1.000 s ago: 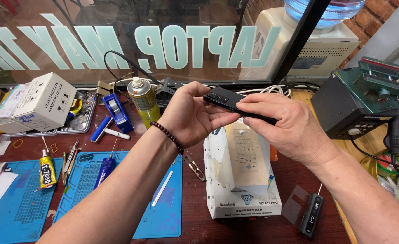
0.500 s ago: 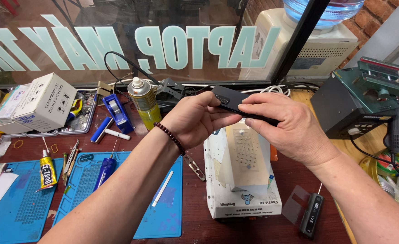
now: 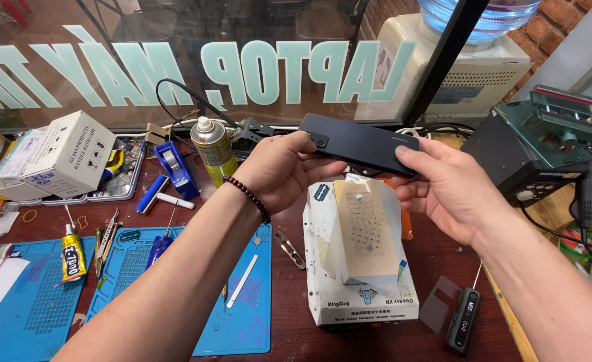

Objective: The person disassembles a smartphone, removes the back cover, and uses a screwdriver to adjust internal components. They then apply adhesive around the camera module area and reattach the back cover.

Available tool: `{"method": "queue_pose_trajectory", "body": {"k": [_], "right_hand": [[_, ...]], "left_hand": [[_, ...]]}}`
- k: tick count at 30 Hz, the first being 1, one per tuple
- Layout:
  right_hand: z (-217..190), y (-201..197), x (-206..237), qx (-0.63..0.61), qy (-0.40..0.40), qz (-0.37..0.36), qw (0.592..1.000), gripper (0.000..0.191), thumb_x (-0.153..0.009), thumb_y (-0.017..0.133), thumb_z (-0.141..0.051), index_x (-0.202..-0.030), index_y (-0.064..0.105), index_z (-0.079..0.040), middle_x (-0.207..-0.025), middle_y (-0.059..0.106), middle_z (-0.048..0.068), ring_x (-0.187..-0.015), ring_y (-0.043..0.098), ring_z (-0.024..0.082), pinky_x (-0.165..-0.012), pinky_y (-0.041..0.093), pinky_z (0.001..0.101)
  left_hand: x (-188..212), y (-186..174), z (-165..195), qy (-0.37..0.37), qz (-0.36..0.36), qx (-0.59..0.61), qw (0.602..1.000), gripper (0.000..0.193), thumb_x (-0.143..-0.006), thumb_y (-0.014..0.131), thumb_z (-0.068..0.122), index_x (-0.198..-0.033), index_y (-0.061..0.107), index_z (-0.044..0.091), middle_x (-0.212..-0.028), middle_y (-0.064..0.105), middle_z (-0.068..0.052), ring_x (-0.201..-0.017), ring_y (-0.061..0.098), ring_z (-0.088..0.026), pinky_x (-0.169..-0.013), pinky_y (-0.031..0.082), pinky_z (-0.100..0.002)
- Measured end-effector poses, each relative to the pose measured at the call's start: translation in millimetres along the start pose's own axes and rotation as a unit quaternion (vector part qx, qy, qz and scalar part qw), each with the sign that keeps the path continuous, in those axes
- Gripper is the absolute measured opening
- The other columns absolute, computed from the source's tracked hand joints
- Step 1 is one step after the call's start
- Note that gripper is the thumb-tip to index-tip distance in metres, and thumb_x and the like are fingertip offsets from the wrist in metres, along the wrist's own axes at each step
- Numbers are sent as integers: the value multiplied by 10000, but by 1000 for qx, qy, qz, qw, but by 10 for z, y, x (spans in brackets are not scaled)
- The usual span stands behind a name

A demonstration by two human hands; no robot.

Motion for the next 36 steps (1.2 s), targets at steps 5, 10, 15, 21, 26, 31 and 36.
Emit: {"method": "queue_pose_trajectory", "body": {"k": [5,10,15,21,26,31,36], "right_hand": [[-77,37,-15,29,25,18,999,326,-942,648,-160,-1261,686,-100,-820,667,31,-630,585,81,-557,497,219],[-113,74,0,30,40,27,998,307,-949,650,-160,-1245,678,-84,-822,649,14,-631,556,81,-547,477,220],[-128,69,42,43,31,46,998,345,-952,651,-165,-1295,664,-129,-885,643,24,-673,564,91,-588,507,238],[-153,156,88,55,-5,8,998,307,-954,658,-163,-1222,608,-22,-932,688,57,-687,612,115,-617,544,263],[-267,242,183,101,-101,3,990,353,-935,664,-117,-1265,555,-57,-868,692,80,-644,628,120,-562,540,281],[-319,275,236,150,-133,-4,980,351,-930,663,-108,-1262,554,-67,-853,698,68,-633,644,118,-546,557,282],[-248,255,240,128,-125,-24,984,323,-937,658,-119,-1244,573,-63,-890,705,64,-643,643,125,-557,556,283]], "left_hand": [[-2,-29,-44,-6,17,15,1000,243,-923,495,-20,-1110,587,-145,-1114,671,-236,-1003,721,-324,-915,637,-377],[-28,-60,-85,-14,25,32,999,223,-931,494,-14,-1106,560,-135,-1115,649,-232,-1036,711,-331,-936,617,-384],[2,-79,-81,-10,17,36,999,235,-928,481,-18,-1117,551,-137,-1146,640,-247,-1055,711,-328,-974,626,-394],[91,21,-13,-14,-51,-18,998,312,-927,526,118,-1169,596,-68,-1159,677,-203,-1071,729,-327,-960,609,-423],[66,-101,27,2,19,-65,998,386,-955,609,356,-1196,609,54,-1096,700,-139,-1013,722,-275,-927,627,-473],[66,-163,119,62,1,-64,996,269,-973,643,224,-1197,652,75,-1121,718,-57,-985,720,-161,-907,612,-408],[68,-233,75,60,4,-59,996,212,-968,657,168,-1143,674,49,-1063,730,-43,-921,723,-144,-857,624,-358]]}}
Point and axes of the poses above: each hand's wrist, its own x-axis away from the middle knuckle, its own y-axis out of the palm, z = x × y, the point moved 9 cm from there along -x, towards the middle knuckle
